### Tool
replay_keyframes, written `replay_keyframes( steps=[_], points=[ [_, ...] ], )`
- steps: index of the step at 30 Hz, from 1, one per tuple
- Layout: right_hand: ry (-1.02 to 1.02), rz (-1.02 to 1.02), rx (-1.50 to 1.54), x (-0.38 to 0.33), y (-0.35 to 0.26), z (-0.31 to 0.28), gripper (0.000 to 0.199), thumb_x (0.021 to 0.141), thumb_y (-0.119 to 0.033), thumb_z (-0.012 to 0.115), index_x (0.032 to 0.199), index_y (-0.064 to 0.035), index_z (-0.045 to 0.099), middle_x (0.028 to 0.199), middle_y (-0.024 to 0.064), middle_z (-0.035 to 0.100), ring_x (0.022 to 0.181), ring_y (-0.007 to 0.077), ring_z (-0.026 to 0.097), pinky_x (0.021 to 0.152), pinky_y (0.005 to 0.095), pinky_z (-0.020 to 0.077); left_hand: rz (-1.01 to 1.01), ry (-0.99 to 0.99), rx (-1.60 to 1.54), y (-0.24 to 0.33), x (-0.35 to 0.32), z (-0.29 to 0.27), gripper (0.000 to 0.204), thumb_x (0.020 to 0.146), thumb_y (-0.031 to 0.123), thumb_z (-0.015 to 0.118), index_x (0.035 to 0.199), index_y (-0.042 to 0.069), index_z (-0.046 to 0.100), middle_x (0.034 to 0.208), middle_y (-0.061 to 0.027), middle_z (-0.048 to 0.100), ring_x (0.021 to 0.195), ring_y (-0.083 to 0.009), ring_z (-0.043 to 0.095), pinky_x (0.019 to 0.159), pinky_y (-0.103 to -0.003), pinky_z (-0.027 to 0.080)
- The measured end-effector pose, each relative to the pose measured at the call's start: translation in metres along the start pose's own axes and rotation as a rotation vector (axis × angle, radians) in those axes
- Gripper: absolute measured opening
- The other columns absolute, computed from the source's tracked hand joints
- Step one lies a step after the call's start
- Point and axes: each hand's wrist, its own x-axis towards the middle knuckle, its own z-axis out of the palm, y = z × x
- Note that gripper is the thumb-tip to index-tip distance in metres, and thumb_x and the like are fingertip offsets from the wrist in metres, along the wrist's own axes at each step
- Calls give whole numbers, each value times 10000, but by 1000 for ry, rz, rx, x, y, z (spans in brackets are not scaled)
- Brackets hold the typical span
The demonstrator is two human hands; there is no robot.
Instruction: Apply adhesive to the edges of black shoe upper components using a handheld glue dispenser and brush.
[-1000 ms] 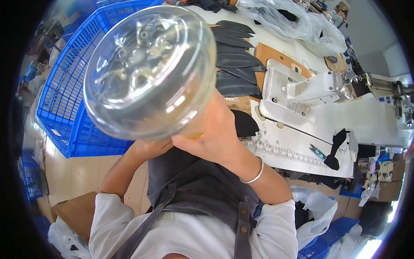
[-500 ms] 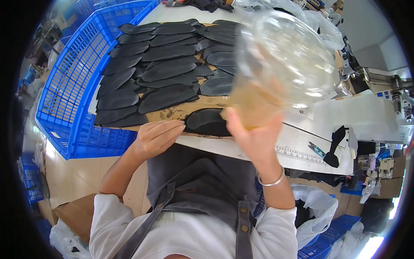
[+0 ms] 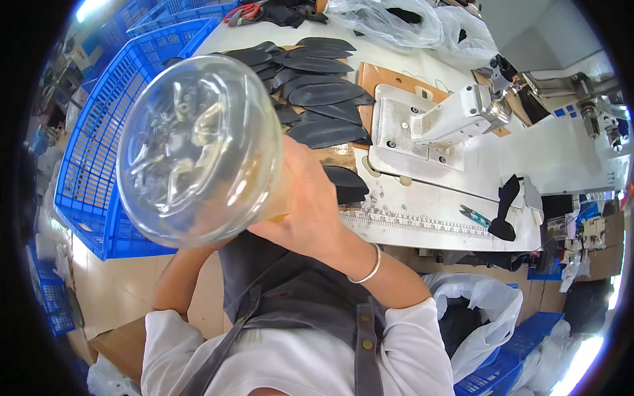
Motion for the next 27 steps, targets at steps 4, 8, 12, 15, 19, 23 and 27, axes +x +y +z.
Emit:
replay_keyframes(
  steps=[4,8,12,15,19,23,27],
  points=[
    [-12,3,-166,-16,14,-28,498,708,-199,724,1136,-23,542,1072,141,576,998,281,554,870,404,436,55,15,50,1,9,2,278,639,-33,690,910,-5,637,911,-104,630,709,-210,642,589,-279,532],
    [306,467,-94,-50,41,-62,539,739,-133,692,1215,-6,474,1141,164,547,1094,222,513,918,359,430,-11,8,21,4,11,-1,270,645,-2,713,904,15,641,888,-106,629,687,-217,639,578,-271,526],
    [635,458,-180,-72,63,-76,666,754,-121,665,1317,-15,325,1206,213,488,1126,260,487,934,376,420,-138,-3,-63,11,35,-5,287,626,56,757,881,24,630,818,-86,608,667,-229,617,548,-265,498],
    [844,474,180,-80,66,-66,671,827,-214,577,1358,-41,205,1226,247,448,1095,284,492,925,379,430,-114,-105,-15,24,82,1,343,647,169,762,919,29,607,898,-80,586,810,-249,594,665,-322,485],
    [848,525,326,-86,67,-59,628,862,-280,480,1365,-51,181,1200,261,470,1084,283,503,905,383,444,-69,-295,-28,38,117,29,458,693,256,735,1058,30,575,1085,-110,553,1026,-284,523,900,-392,390],
    [818,541,383,-91,72,-61,637,862,-314,475,1362,-48,185,1182,262,480,1031,279,532,878,376,458,-100,-569,-24,38,129,51,495,703,320,718,1081,37,572,1084,-93,540,1042,-265,494,935,-390,350],
    [809,540,394,-91,73,-64,662,864,-354,487,1364,-46,182,1175,261,483,1002,274,547,851,370,471,-159,-605,-22,38,133,54,446,714,306,711,1050,34,597,1056,-90,553,1022,-261,501,926,-386,356]
  ],
)
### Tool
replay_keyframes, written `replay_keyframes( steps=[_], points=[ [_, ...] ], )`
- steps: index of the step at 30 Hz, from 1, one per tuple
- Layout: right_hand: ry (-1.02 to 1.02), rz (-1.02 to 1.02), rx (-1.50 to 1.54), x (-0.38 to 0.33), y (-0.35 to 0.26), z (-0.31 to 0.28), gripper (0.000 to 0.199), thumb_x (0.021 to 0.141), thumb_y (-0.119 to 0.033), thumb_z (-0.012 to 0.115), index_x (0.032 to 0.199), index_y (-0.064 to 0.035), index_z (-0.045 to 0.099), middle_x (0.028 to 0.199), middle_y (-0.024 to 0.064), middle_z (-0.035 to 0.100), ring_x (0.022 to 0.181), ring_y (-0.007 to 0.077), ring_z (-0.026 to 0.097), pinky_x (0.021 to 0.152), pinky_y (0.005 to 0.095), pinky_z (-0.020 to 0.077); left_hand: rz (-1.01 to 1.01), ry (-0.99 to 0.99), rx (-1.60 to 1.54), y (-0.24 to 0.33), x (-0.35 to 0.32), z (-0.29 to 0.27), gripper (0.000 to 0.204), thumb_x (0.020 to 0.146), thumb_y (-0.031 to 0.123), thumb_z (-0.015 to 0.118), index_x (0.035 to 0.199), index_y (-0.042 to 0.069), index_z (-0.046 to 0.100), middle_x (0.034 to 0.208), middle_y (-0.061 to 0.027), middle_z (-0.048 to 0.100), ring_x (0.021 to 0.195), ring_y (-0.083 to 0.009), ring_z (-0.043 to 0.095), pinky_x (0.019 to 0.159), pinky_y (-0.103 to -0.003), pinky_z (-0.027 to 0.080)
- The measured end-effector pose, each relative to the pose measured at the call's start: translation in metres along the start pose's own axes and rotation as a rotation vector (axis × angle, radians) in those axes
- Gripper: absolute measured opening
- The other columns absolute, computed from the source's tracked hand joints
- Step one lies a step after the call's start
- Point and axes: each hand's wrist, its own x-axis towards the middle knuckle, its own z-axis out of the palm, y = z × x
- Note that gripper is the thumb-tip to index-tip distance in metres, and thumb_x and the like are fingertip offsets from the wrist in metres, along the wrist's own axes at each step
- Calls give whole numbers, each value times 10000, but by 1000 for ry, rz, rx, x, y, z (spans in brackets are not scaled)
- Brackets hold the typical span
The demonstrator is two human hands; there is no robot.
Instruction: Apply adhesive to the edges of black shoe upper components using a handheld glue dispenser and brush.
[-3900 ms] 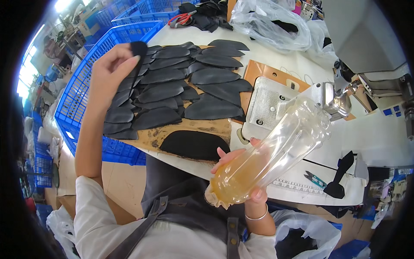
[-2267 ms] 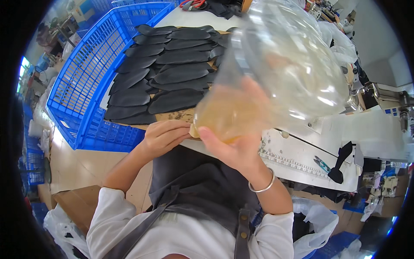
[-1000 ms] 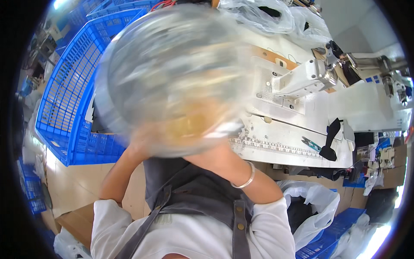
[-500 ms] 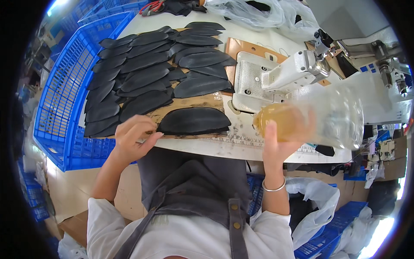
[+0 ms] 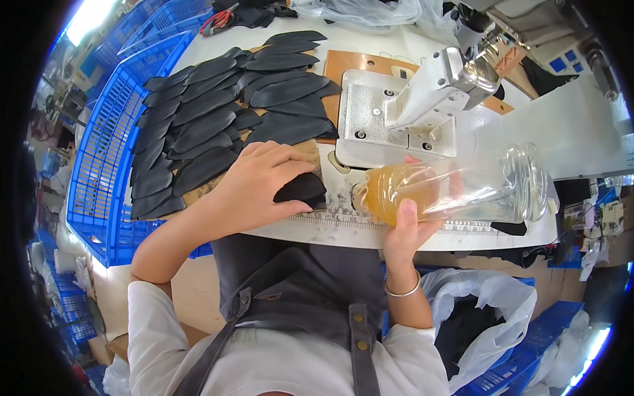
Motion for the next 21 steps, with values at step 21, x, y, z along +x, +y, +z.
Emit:
replay_keyframes(
  steps=[21],
  points=[
    [-522,554,666,-12,-22,24,1011,655,-453,737,1370,-72,133,1074,252,517,893,350,609,771,440,524,-371,574,-498,-13,-48,-35,149,735,40,688,770,28,544,882,-65,579,811,-132,552,728,-244,433]
  ],
)
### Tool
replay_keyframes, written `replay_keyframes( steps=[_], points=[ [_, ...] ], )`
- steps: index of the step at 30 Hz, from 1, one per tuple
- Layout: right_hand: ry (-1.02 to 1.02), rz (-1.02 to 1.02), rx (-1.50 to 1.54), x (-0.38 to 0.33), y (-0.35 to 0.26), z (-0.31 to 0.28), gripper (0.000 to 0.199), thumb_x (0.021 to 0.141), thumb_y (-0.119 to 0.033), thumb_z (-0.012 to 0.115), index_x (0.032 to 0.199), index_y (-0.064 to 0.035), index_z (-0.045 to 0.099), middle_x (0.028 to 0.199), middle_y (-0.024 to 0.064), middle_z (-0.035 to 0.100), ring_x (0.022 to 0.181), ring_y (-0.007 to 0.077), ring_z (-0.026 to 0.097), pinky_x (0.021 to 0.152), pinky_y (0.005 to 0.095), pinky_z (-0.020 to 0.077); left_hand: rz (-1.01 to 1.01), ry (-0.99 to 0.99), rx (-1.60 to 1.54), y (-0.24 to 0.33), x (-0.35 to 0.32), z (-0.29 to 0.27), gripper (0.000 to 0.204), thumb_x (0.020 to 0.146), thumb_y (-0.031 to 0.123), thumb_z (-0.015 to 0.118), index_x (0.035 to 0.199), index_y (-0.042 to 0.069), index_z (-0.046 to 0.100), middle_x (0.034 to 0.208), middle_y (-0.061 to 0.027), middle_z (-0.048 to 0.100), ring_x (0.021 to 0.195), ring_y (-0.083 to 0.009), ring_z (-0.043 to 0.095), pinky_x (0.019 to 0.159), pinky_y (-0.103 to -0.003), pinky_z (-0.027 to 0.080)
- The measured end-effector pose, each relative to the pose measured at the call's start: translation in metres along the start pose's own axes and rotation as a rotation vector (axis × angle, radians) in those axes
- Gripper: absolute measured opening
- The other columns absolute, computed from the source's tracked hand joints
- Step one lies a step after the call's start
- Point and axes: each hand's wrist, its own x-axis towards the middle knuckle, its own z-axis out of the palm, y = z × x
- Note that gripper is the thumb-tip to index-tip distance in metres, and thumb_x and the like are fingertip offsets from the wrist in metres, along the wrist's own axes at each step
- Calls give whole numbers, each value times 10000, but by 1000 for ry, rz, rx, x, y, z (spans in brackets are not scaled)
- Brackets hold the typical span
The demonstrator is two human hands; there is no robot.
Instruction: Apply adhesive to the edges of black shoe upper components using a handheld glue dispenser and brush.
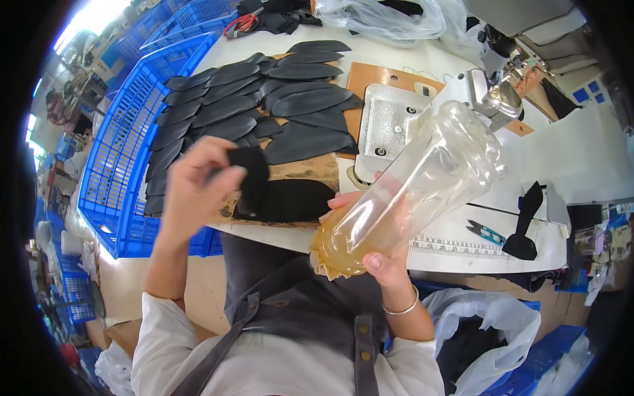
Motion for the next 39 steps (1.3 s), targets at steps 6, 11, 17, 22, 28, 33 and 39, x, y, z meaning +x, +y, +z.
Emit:
replay_keyframes(
  steps=[6,11,17,22,28,33,39],
  points=[
    [23,-25,-11,3,1,-2,1031,651,-460,734,1380,-69,117,1058,257,521,878,342,615,769,442,525,-66,327,-63,24,9,-53,135,790,22,653,754,49,526,722,48,470,637,-11,414,578,-162,338],
    [17,-92,-56,2,3,0,977,688,-504,672,1396,-94,138,1011,216,528,805,350,618,974,531,365,161,172,408,14,56,-6,139,759,124,672,763,33,567,692,-32,565,612,-120,498,588,-244,413],
    [78,-83,-62,-2,-1,1,953,697,-522,641,1395,-108,141,1016,207,527,798,352,613,988,543,338,290,-117,422,-58,91,75,141,722,135,662,724,40,558,703,-78,570,670,-234,570,636,-350,436],
    [101,-74,8,0,-2,-2,958,688,-514,642,1399,-117,136,1013,210,528,796,364,610,993,541,333,328,-322,485,-64,99,90,137,717,128,671,715,45,562,698,-71,580,685,-255,568,655,-363,440],
    [81,-76,5,1,-3,-4,955,689,-513,638,1399,-118,137,1011,210,529,801,366,608,999,535,329,294,-378,598,-54,107,80,258,737,237,691,684,38,534,678,-81,563,688,-262,559,629,-375,429],
    [99,-64,-9,-1,-3,1,952,698,-504,647,1399,-112,135,1020,205,517,802,352,609,924,503,415,348,-202,752,-34,90,49,288,761,249,675,660,37,508,663,-87,537,671,-284,535,629,-376,416],
    [139,-112,-108,1,-5,0,1013,672,-474,715,1387,-66,124,1093,234,497,887,319,605,748,399,530,481,-216,471,-27,-1,-11,133,700,118,692,809,64,635,767,-49,565,715,-242,529,647,-342,393]
  ],
)
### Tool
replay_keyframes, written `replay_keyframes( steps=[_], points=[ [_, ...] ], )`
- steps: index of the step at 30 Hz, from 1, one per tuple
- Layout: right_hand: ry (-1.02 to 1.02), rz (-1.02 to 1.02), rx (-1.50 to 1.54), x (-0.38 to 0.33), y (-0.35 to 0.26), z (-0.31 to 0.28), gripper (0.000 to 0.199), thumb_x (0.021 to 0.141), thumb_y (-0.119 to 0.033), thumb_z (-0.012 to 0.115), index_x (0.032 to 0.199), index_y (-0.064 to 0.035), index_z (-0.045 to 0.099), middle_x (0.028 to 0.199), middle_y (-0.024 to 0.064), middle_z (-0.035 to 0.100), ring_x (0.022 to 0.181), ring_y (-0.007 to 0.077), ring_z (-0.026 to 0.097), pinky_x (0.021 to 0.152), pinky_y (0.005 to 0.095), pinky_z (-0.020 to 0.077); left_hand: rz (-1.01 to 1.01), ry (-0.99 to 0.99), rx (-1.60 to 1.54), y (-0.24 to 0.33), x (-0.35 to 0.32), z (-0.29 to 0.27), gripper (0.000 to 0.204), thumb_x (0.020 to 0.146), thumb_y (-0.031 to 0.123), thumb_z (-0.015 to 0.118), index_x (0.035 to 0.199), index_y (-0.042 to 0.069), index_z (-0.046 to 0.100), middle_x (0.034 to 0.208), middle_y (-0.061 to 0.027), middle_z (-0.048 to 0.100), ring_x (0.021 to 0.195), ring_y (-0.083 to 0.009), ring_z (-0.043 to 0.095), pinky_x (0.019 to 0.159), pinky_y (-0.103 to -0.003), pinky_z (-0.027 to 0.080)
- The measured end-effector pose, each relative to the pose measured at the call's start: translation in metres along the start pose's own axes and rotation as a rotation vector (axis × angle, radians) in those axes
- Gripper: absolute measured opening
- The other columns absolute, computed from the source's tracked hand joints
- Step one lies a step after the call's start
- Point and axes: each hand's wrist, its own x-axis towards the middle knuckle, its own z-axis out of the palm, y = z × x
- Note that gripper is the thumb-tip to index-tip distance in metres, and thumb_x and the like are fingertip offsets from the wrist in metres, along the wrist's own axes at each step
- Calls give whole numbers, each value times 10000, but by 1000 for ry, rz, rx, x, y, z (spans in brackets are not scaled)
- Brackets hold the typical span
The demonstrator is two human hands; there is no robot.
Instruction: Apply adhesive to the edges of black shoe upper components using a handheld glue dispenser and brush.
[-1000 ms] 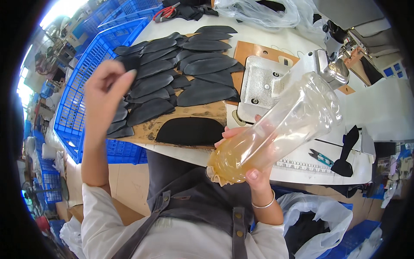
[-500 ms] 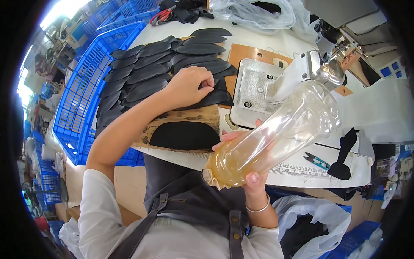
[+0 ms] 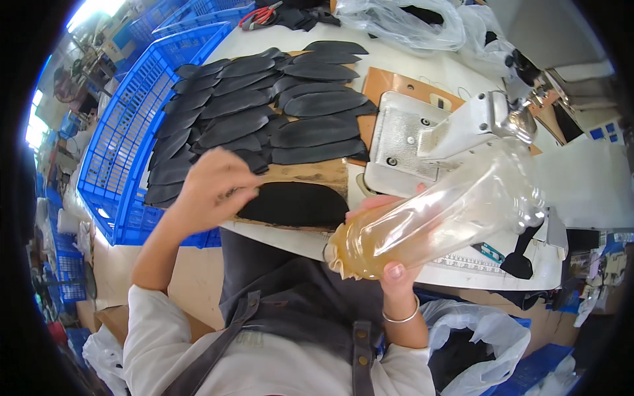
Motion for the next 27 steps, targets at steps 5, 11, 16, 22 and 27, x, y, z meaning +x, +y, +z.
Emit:
replay_keyframes(
  steps=[5,11,16,22,27],
  points=[
    [-69,-178,-220,17,-1,40,927,699,-293,724,1369,-23,143,1137,208,489,1034,278,542,846,348,469,113,145,16,-4,-56,11,206,656,66,737,839,51,644,880,-67,638,749,-233,603,680,-331,480],
    [-381,-366,-579,40,27,89,859,711,-240,723,1355,-35,193,1152,187,488,1061,264,530,880,353,452,143,287,-19,-13,-69,24,203,664,52,733,837,23,631,884,-93,660,748,-246,638,711,-344,529],
    [-520,-397,-714,41,41,108,818,684,-156,730,1324,4,247,1225,157,428,1066,276,510,896,361,435,226,337,-46,-19,-78,25,190,670,45,719,826,0,619,879,-120,653,782,-254,650,711,-353,542],
    [-594,-815,-1241,40,36,123,651,651,-182,761,1174,48,450,1062,142,562,922,250,581,820,341,452,205,345,118,-18,-86,30,200,672,24,672,864,-11,628,873,-124,648,801,-259,657,700,-338,553],
    [-299,-586,-941,46,37,107,588,664,-136,749,1152,26,462,978,138,593,867,239,593,772,320,473,222,304,29,-20,-80,31,219,686,8,641,904,-9,634,911,-122,658,803,-232,664,690,-309,553]
  ],
)
